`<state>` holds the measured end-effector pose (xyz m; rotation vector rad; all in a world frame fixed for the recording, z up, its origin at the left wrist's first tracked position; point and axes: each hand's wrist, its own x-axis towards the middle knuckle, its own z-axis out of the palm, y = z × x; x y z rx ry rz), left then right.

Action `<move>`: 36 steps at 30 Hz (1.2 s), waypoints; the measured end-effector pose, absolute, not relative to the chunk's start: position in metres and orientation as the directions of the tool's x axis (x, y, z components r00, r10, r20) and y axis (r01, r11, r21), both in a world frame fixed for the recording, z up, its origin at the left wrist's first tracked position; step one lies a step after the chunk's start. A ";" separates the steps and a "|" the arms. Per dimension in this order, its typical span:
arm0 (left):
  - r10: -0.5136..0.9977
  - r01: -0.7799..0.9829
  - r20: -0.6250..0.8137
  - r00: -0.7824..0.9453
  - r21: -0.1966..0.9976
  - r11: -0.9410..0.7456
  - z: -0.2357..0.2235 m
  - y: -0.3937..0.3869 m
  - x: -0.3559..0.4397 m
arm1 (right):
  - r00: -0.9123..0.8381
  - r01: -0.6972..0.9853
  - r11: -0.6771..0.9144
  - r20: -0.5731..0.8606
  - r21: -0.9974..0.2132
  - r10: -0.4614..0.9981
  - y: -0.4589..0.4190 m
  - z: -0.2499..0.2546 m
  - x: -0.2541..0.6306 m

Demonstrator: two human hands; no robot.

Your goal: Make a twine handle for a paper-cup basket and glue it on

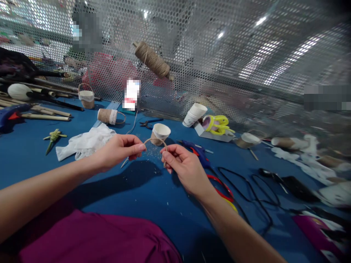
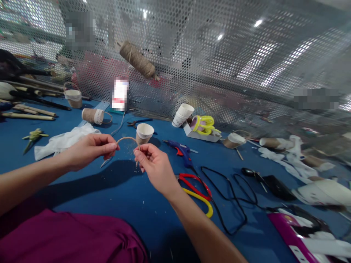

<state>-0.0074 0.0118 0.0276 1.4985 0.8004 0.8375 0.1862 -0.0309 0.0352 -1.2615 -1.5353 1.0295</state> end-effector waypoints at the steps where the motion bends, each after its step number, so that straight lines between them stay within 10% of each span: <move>1: 0.851 0.008 0.056 0.523 0.997 -0.070 0.029 0.013 -0.009 | -0.113 0.264 0.140 0.113 -0.954 0.987 -0.030 0.036 0.187; 36: 0.656 -0.224 0.116 0.746 0.971 0.083 0.021 -0.003 -0.002 | -0.090 0.443 0.228 0.210 -0.867 0.974 -0.044 0.033 0.175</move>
